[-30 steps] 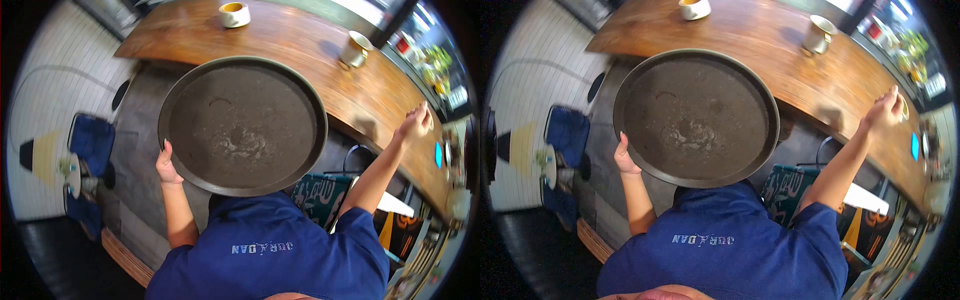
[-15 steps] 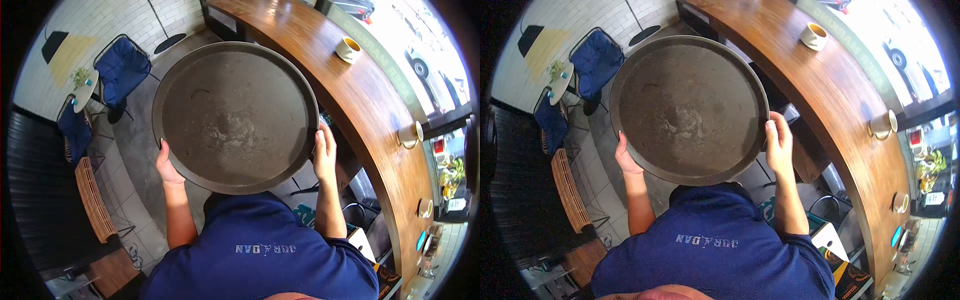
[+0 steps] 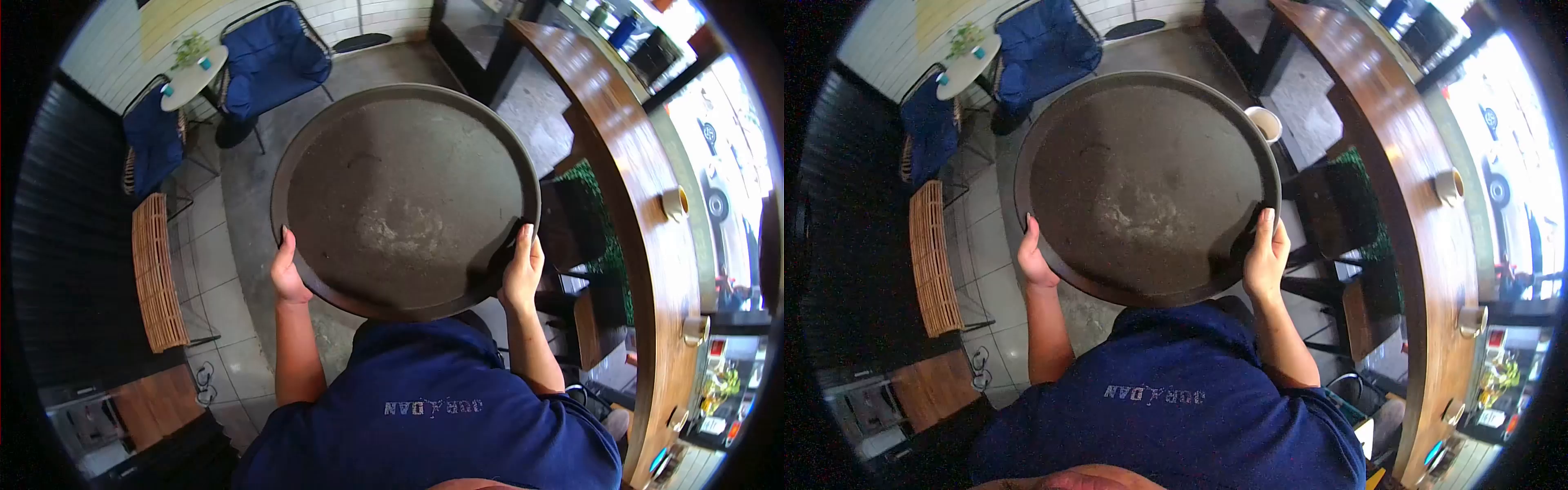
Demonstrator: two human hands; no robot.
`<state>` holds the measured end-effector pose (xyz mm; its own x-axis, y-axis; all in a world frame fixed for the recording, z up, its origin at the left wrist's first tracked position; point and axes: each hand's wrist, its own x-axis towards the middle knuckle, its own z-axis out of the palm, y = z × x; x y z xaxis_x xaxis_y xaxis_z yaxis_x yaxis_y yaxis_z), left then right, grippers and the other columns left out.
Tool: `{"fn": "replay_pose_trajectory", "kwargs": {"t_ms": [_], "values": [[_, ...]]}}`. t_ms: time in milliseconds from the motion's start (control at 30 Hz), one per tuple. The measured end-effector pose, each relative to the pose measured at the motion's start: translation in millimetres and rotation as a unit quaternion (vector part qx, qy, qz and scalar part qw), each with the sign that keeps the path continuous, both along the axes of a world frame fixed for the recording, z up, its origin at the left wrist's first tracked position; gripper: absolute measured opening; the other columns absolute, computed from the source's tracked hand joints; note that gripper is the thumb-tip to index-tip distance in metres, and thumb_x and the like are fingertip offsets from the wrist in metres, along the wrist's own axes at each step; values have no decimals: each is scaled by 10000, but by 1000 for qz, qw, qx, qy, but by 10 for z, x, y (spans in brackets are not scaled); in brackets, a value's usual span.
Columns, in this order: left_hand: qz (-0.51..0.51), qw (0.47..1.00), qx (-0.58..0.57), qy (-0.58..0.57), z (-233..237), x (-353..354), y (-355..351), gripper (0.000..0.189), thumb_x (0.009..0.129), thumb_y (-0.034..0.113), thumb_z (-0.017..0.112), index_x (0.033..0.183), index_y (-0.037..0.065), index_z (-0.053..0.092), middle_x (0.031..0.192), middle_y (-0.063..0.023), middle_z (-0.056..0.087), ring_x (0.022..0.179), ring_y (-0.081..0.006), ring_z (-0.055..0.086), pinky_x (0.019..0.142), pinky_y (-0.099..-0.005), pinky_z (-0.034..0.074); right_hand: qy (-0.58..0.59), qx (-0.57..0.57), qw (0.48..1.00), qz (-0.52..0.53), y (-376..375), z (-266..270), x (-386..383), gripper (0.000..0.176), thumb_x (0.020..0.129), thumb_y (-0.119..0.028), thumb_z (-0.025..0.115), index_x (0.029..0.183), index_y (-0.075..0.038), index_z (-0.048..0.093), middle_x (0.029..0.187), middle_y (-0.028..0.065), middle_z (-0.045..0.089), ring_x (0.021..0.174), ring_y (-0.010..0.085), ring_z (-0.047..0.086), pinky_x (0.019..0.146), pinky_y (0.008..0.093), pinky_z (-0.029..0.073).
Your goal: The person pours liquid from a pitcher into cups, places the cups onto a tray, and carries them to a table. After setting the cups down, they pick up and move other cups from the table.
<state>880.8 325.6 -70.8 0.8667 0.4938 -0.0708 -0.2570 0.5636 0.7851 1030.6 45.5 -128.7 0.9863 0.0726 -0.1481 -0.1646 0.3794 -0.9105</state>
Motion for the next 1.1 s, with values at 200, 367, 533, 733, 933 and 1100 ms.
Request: {"fn": "replay_pose_trajectory", "kwargs": {"t_ms": [200, 367, 533, 733, 933, 1100], "values": [[118, 987, 47, 95, 90, -101, -139, 437, 948, 288, 440, 1274, -3, 428, 1264, -95, 494, 1154, -208, 471, 987, -351, 350, -6, 20, 999, 38, 128, 89, 253, 302, 959, -304, 458, 798, -65, 545, 718, -72, 455, 660, 26, 369, 585, 194, 298], [131, 973, 81, 170, 102, -222, -89, 422, 937, 280, 475, 1257, 6, 446, 1251, -81, 503, 1146, -197, 473, 983, -340, 350, -31, 47, 991, 120, 244, 73, 518, 301, 958, -292, 463, 848, -31, 563, 757, -45, 498, 695, 42, 410, 617, 207, 336], [207, 970, 30, 124, 71, -29, 88, 446, 935, 319, 466, 1259, 13, 446, 1264, -92, 496, 1160, -211, 467, 992, -353, 343, -19, 20, 984, 175, 757, 57, 822, 324, 960, -310, 454, 836, -29, 558, 735, -55, 465, 690, 42, 386, 605, 207, 316], [279, 957, 70, 38, 404, 196, 410, 576, 943, 449, 362, 1313, 8, 382, 1331, -111, 434, 1211, -279, 415, 1016, -412, 306, -85, -5, 964, 252, 1655, 67, 1274, 325, 957, -308, 459, 764, -50, 501, 701, -82, 398, 660, 29, 323, 576, 208, 276], [387, 910, 90, 120, 650, 628, 794, 663, 933, 493, 370, 1331, -36, 325, 1351, -151, 399, 1227, -273, 402, 1038, -406, 294, -106, 36, 941, 320, 2457, 403, 1840, 323, 957, -293, 460, 814, -14, 536, 709, -71, 434, 675, 37, 348, 589, 213, 299], [484, 861, 95, 122, 630, 809, 1080, 735, 907, 532, 406, 1336, -56, 303, 1356, -161, 384, 1235, -281, 388, 1037, -401, 295, -143, 2, 925, 352, 2986, 589, 2096, 320, 956, -279, 455, 908, 15, 572, 790, -34, 528, 749, 56, 427, 678, 219, 372]]}}
